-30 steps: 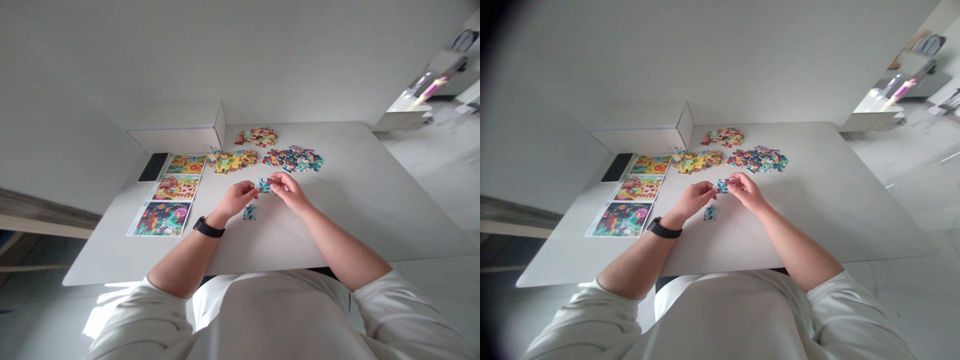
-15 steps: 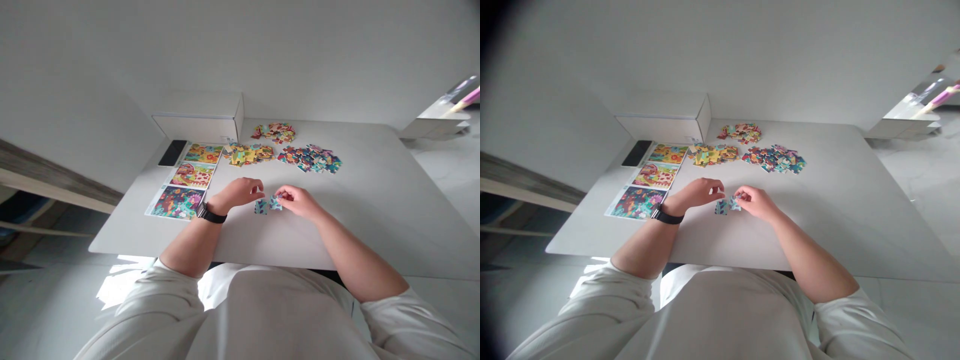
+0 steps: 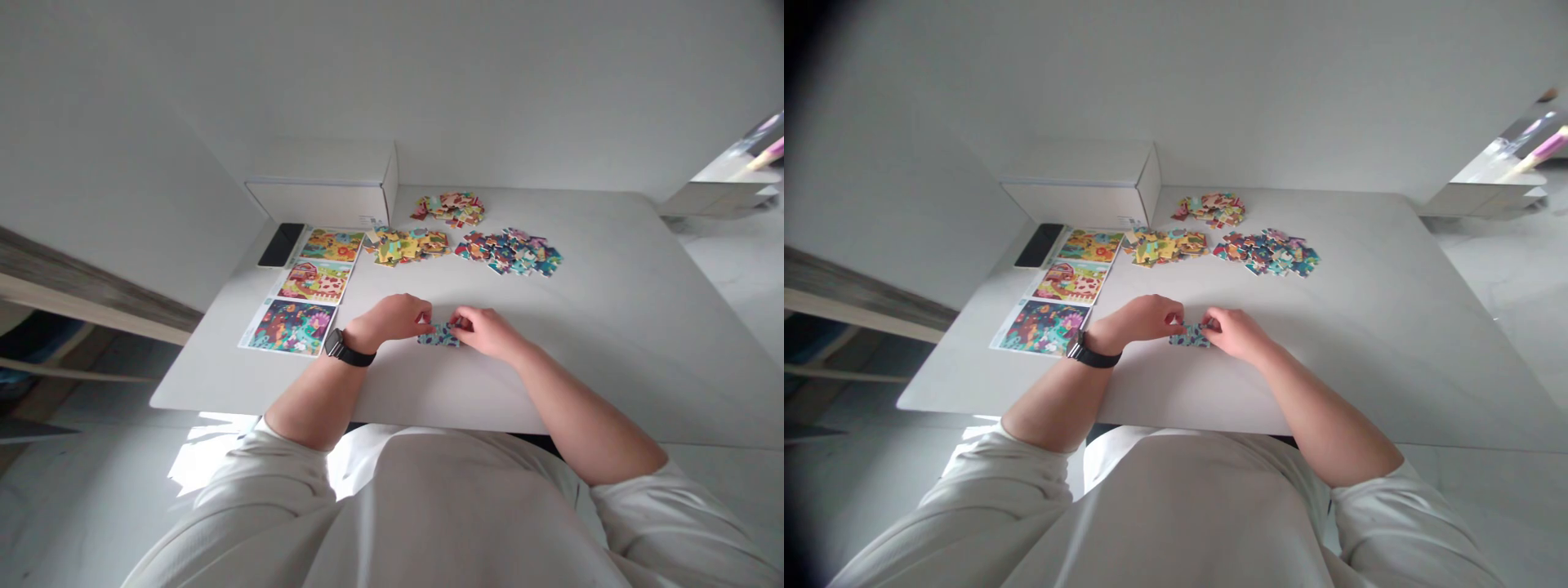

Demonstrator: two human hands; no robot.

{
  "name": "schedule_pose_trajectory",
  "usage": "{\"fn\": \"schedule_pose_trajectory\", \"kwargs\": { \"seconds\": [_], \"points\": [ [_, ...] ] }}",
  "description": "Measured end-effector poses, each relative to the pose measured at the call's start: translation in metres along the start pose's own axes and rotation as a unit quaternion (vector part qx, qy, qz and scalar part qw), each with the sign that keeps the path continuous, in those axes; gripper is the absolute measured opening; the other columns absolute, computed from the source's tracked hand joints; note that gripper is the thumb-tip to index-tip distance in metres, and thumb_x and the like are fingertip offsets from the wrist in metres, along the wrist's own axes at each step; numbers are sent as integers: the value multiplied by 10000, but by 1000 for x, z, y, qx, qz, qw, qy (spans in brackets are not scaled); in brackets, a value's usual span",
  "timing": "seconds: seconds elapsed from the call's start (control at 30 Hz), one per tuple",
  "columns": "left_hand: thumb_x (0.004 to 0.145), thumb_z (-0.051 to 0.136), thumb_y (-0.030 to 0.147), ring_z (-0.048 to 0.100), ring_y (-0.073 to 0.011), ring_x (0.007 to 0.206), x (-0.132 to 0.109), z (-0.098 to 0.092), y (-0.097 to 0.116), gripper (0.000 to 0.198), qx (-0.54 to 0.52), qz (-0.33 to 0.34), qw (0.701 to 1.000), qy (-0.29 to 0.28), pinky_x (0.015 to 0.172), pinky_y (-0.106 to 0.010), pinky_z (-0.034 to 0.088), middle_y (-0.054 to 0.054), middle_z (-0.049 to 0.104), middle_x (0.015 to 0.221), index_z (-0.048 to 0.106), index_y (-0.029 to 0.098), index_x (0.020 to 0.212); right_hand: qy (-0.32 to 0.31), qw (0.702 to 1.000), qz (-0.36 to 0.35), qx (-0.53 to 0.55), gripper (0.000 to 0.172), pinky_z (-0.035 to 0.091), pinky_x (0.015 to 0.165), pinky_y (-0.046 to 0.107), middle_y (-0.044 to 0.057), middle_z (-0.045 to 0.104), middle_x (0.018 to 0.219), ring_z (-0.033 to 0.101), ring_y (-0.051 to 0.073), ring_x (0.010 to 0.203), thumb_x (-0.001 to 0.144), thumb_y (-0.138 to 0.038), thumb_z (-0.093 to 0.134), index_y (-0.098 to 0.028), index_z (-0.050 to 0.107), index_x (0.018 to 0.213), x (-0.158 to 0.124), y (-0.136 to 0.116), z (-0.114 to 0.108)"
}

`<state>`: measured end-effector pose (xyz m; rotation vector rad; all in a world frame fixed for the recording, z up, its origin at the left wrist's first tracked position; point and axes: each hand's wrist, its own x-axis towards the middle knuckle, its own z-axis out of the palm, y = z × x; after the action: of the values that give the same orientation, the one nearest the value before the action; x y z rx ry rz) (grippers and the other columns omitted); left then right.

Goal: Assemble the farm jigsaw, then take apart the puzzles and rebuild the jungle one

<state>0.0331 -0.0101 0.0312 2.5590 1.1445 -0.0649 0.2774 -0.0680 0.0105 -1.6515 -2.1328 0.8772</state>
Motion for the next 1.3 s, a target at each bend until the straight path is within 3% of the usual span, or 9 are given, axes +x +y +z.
{"fn": "schedule_pose_trajectory", "kwargs": {
  "seconds": [0.5,0.9,1.17,1.3],
  "points": [
    [933,731,513,705,-235,791,-2,1,11,259,-12,-31,999,13,676,-304,414,-51,786,887,771,259,962,-30,999,21,-16,282,418,661,289,-14,767,790,687,194,732,894,-274,790,-258,724,1168,3,-1,0],
    [891,789,452,695,-219,774,-2,0,13,210,-25,-43,999,9,627,-299,371,-32,777,875,757,254,954,-17,993,11,-119,457,417,661,307,20,797,863,713,231,774,890,-383,828,-289,720,1323,-1,-8,-1],
    [952,715,517,701,-235,766,1,6,19,273,-7,-79,996,27,637,-308,387,-64,783,899,742,246,950,35,990,19,-134,372,431,674,312,54,806,947,722,236,833,944,-388,789,-262,711,1286,3,1,-4],
    [966,719,511,695,-228,760,3,7,21,265,-3,-80,996,33,634,-306,379,-57,786,907,730,249,934,44,990,20,-133,247,428,693,301,52,800,973,712,219,848,946,-369,793,-250,731,1153,3,3,-9]
  ]
}}
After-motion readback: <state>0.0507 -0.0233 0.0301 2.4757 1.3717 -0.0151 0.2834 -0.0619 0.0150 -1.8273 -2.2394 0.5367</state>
